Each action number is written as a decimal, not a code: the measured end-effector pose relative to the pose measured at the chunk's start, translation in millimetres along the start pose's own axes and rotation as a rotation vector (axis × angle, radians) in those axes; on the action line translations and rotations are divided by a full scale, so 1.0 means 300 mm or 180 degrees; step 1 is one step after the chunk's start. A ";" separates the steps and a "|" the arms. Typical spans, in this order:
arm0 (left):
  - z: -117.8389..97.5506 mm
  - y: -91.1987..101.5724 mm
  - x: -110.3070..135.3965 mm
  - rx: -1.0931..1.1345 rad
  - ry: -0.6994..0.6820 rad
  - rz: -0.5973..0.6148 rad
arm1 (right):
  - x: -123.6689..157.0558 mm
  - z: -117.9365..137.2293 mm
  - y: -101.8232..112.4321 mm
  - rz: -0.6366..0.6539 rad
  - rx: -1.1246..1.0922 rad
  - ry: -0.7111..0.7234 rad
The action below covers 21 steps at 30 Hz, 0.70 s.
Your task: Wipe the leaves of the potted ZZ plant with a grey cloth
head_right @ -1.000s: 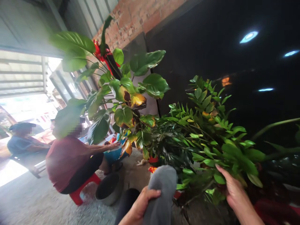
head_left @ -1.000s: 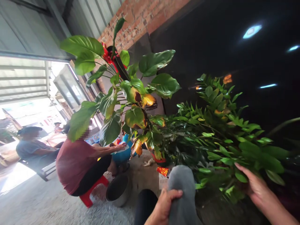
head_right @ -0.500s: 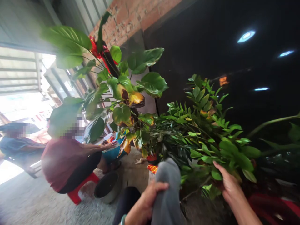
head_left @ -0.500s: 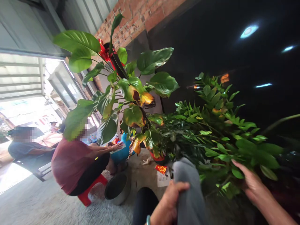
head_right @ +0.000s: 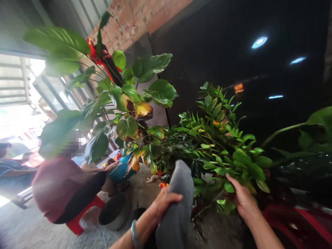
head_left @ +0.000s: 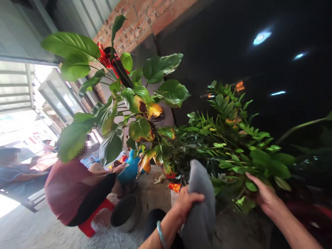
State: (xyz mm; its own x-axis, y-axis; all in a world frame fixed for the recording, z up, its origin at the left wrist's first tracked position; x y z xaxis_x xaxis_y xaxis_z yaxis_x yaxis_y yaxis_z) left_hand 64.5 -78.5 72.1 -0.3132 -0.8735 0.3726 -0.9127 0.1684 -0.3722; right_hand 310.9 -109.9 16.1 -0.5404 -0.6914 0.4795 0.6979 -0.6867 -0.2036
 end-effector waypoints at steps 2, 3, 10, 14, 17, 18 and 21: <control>0.024 0.010 0.019 -0.0046 0.0197 0.0271 | -0.002 0.000 0.005 -0.0081 0.0037 -0.0096; 0.003 0.006 0.027 0.0000 0.0126 0.0386 | -0.003 0.001 0.006 -0.0110 0.0022 -0.0083; -0.261 -0.083 -0.035 0.0856 -0.1080 0.0130 | -0.011 -0.001 -0.005 -0.0030 -0.0078 0.0011; -0.099 -0.047 -0.084 0.0115 -0.0251 0.0294 | -0.012 -0.004 0.002 -0.0053 -0.0149 -0.0035; 0.004 0.002 -0.067 -0.0228 0.0280 0.0561 | -0.003 0.001 0.008 -0.0074 -0.0106 -0.0070; 0.004 0.006 -0.054 -0.0169 0.0300 0.0697 | 0.001 0.005 0.008 -0.0074 -0.0116 -0.0054; -0.096 -0.024 -0.025 0.0196 0.0004 0.1032 | 0.013 0.017 0.001 -0.0073 -0.0217 0.0007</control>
State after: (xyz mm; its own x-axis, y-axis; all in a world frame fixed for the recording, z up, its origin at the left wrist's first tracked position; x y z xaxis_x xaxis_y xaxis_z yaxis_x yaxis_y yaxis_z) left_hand 65.9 -60.1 96.5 -0.5853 -0.7783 0.2274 -0.7478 0.4098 -0.5223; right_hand 311.5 -111.6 22.2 -0.5569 -0.6758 0.4828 0.6518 -0.7159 -0.2503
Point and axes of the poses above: each hand's wrist, its own x-axis away from the middle knuckle, its own y-axis out of the back of the hand, z = x × y, the point moved 2 cm from there along -x, towards the middle knuckle, and after that the axes turned 14 degrees about x, right-handed, at the moved point
